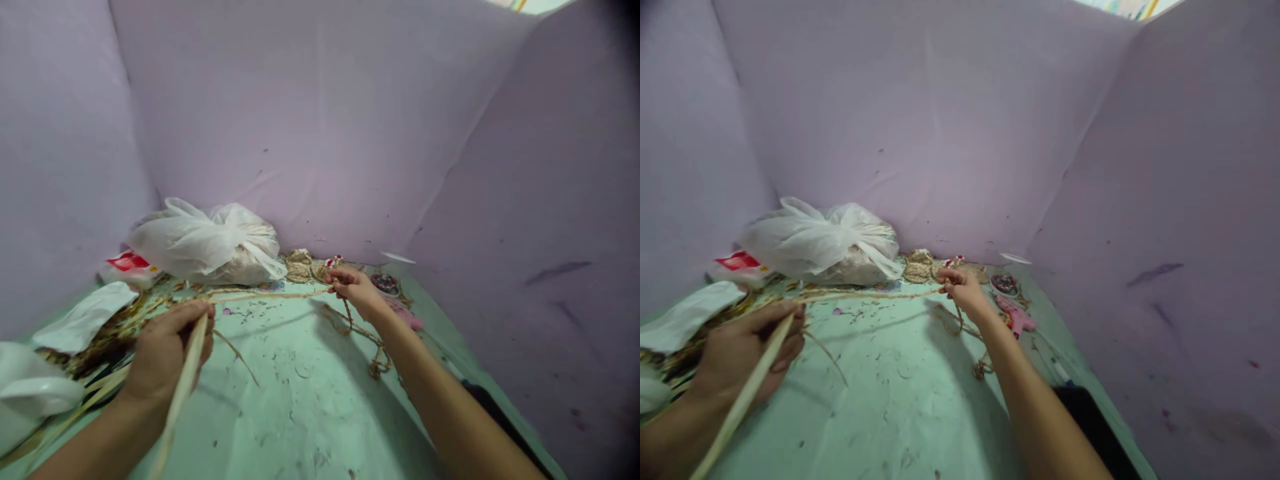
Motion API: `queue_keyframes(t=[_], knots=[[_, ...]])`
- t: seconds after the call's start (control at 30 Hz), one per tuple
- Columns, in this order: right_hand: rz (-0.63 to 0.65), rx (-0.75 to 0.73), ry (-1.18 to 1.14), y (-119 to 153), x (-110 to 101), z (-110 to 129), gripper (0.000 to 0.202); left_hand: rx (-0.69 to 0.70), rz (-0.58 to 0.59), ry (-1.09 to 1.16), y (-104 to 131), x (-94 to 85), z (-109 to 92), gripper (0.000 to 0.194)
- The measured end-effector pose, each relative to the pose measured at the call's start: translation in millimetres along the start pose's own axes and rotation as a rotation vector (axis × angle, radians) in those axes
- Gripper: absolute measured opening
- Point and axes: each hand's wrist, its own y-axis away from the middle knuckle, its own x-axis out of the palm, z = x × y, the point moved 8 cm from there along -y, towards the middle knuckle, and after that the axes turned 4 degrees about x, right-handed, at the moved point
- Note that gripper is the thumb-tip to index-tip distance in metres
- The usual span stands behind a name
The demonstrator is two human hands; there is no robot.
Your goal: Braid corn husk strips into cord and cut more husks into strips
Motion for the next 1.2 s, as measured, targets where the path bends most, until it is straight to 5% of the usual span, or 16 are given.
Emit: queue_keyframes(t=[0.1, 0.27, 0.4, 0.5, 0.57, 0.63, 0.73, 0.87, 1.0, 1.2], knots=[[-0.061, 0.064, -0.195, 6.6, 3.4, -11.9, 0.021, -0.148, 0.017, 0.296, -2.5, 0.7, -10.2, 0.014], [-0.181, 0.029, -0.225, 13.3, 12.4, -22.8, 0.019, -0.177, -0.007, 0.354, -9.1, -18.1, -37.7, 0.019], [-0.088, -0.048, -0.203, 19.8, 33.0, -12.6, 0.025, -0.086, -0.091, 0.349, -21.3, -23.6, -58.9, 0.018], [0.000, -0.011, -0.259, 27.7, 54.9, -6.0, 0.025, 0.107, -0.203, 0.272, -14.7, -2.3, -69.3, 0.013], [-0.009, -0.024, -0.235, 33.0, 64.5, -0.1, 0.021, 0.152, 0.033, 0.039, -7.4, 46.2, -59.5, 0.009], [-0.030, -0.064, -0.198, 37.3, 69.9, 6.0, 0.020, 0.184, 0.108, -0.031, -1.9, 78.2, -37.8, 0.014], [-0.074, -0.138, -0.123, 42.5, 67.3, 14.1, 0.022, 0.343, 0.213, -0.376, -4.1, 107.3, -9.5, 0.023], [-0.019, -0.243, 0.101, 49.2, 62.4, 24.0, 0.023, 0.403, 0.207, -0.579, -24.7, 106.0, 15.5, 0.024], [0.143, -0.389, 0.346, 58.4, 70.9, 30.8, 0.015, 0.383, 0.210, -0.560, -39.1, 101.5, 18.8, 0.022], [0.464, -0.223, 0.279, 64.6, 88.4, 23.1, 0.028, 0.395, 0.109, -0.625, -40.9, 100.3, 3.3, 0.024]])
